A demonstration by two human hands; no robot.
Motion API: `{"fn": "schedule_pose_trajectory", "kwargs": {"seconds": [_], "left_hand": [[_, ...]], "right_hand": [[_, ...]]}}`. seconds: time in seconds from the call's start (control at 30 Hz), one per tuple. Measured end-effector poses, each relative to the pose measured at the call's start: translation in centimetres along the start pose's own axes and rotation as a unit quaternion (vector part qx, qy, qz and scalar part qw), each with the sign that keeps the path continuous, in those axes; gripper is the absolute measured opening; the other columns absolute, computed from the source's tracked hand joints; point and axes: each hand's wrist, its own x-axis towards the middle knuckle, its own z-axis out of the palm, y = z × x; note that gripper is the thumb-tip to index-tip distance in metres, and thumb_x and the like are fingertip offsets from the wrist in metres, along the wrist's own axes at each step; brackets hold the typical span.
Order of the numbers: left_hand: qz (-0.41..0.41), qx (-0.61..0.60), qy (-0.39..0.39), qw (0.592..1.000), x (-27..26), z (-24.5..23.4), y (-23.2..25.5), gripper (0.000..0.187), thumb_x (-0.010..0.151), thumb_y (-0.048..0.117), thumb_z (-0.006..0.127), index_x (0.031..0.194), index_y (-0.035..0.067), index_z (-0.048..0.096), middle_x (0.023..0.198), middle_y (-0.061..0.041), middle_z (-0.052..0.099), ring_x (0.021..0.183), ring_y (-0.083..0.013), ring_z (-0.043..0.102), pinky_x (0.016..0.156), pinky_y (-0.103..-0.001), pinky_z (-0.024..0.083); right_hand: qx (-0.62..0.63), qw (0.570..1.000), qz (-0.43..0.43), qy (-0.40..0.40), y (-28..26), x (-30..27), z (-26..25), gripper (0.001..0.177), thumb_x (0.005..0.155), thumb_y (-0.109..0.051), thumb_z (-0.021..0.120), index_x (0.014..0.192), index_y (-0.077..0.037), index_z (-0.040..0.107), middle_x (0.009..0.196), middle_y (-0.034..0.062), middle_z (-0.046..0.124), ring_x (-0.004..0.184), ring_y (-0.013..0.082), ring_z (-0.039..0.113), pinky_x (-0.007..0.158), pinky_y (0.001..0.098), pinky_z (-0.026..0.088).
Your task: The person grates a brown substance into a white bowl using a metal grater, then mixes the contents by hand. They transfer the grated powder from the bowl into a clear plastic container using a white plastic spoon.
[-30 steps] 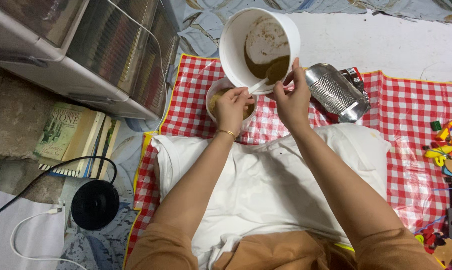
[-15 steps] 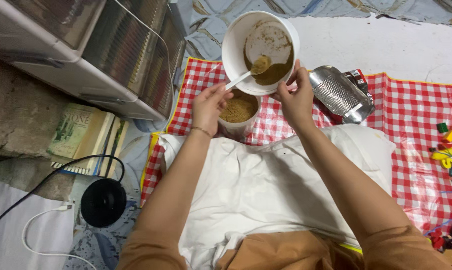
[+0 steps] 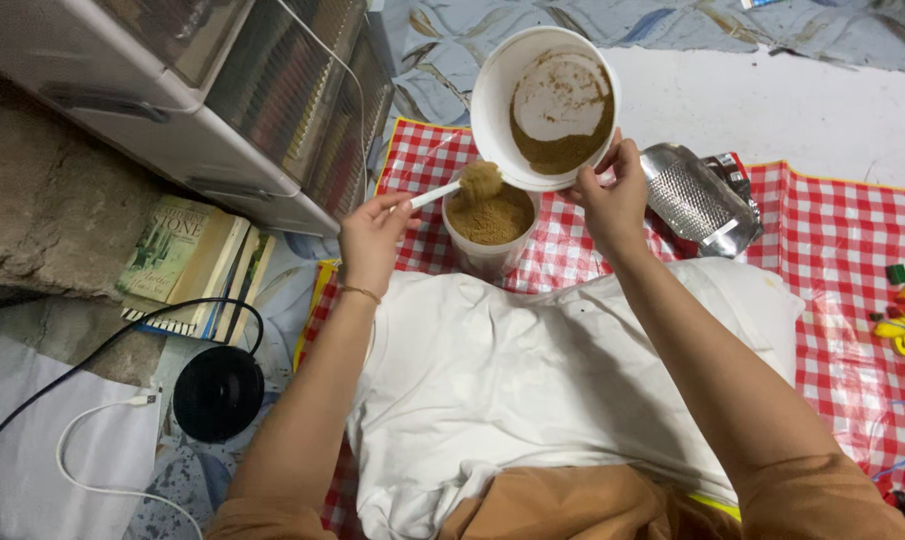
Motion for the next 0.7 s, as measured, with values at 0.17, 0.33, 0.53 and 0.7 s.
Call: {"fn": "schedule_pose_trajectory", "kwargs": {"seconds": [0.17,0.33,0.53,0.7], "left_hand": [[0.045,0.036,0.009,0.998,-1.2,0.6,1.0,0.024,0.099,0.014,0.067,0.117,-0.002,0.072,0.095,-0.008,0.079,0.082,-0.0108,0.075,0.067,-0.021,0.053],[0.052,0.109,0.026,0.992,-2.3,0.7,2.1,0.024,0.098,0.015,0.068,0.116,0.0,0.074,0.094,-0.006,0.08,0.081,-0.0111,0.075,0.068,-0.022,0.055],[0.403,0.368,-0.001,0.838,-3.6,0.5,3.0,0.018,0.098,0.01,0.071,0.115,0.004,0.075,0.102,-0.01,0.078,0.086,-0.0231,0.076,0.075,-0.033,0.059],[0.479,0.354,0.006,0.803,-3.7,0.6,3.9,0.017,0.1,0.004,0.066,0.115,0.006,0.073,0.104,-0.012,0.078,0.091,-0.0262,0.077,0.079,-0.038,0.06]], "right_hand": [[0.0,1.0,0.012,0.001,-0.6,-0.2,0.2,0.019,0.099,0.002,0.057,0.102,-0.002,0.039,0.107,0.01,0.052,0.093,0.0242,0.076,0.079,0.0312,0.073],[-0.025,1.0,0.019,0.0,-1.2,-0.3,0.4,0.017,0.1,0.001,0.055,0.103,-0.003,0.039,0.109,0.0105,0.054,0.095,0.0234,0.077,0.081,0.0297,0.073],[-0.061,0.998,0.007,0.0,-1.4,-0.4,0.6,0.018,0.102,-0.001,0.058,0.101,-0.001,0.039,0.109,0.0126,0.056,0.097,0.026,0.077,0.08,0.0302,0.073],[-0.09,0.996,-0.026,-0.01,-0.9,-0.4,0.4,0.02,0.101,-0.001,0.057,0.097,0.001,0.038,0.116,0.0135,0.053,0.1,0.0295,0.076,0.081,0.0329,0.073]]}}
